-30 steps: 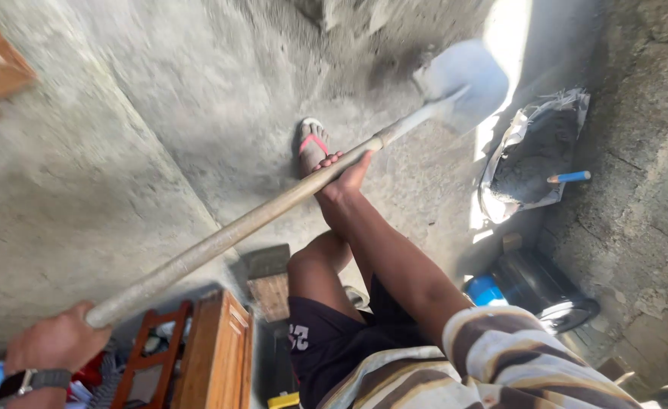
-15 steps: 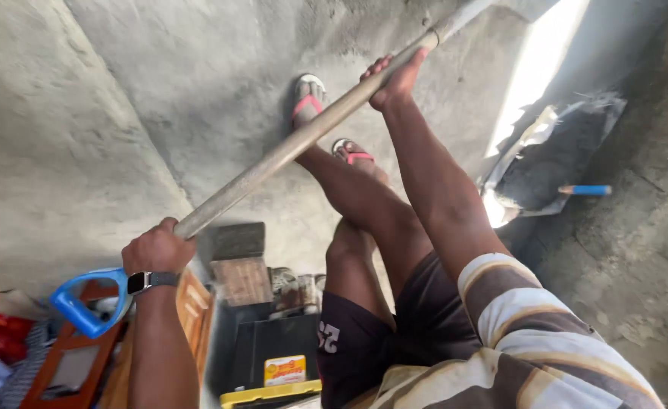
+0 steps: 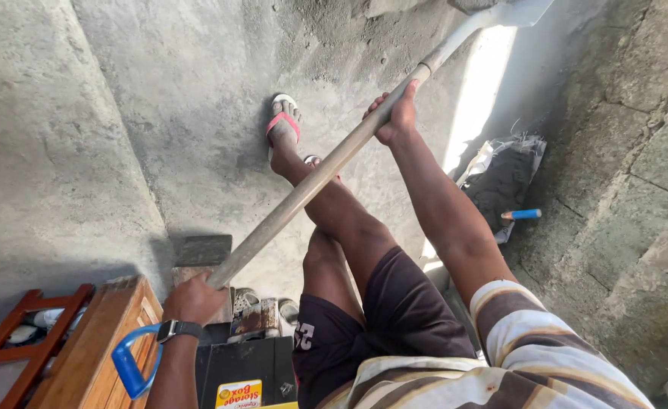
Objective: Mixing and moving wet cement on a concrete floor using a shovel
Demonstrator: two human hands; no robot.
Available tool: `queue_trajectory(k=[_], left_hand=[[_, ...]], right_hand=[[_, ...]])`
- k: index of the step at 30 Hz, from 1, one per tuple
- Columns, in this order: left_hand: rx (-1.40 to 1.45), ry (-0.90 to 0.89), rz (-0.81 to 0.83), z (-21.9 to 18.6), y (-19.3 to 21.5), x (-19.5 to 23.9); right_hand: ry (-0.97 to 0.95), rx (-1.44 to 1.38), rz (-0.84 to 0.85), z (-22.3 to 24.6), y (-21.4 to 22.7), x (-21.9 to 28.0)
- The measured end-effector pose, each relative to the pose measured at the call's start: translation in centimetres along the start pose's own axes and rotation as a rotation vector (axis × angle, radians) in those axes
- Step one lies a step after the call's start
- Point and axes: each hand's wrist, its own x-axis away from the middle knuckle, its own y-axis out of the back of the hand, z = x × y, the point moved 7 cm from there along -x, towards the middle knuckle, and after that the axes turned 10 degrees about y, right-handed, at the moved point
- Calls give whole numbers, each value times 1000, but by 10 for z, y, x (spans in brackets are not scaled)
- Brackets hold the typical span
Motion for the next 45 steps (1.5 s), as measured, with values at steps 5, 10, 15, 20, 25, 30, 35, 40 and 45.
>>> queue_trajectory(k=[5,10,15,20,25,30,35,40,45], left_hand=[[68,-10,193,-10,-7,38],[198,-1,273,-9,-7,56],[282,-47,363,1,-26,50],[356,-177,415,-2,-36,55],[181,-19,334,9,-26,85],[-118,52,116,42,-11,62],[-322,170,23,26,24,29],[-383,156,106,-23,-5,-25],[-296,109,140,-101,-12,-29]], right_hand=[[-27,42,-40,30,-17,53],[-32,103,11,46,-33,68],[-61,39,73,64,-52,94],[9,33,297,93,-70,143],[-5,-194,442,71,-27,135],[-84,-198,60,-3,29,120],[-311,-305,-294,-114,96,60],[-227,-182,-341,-112,130,-30],[-102,-94,-457,-14,82,-48]])
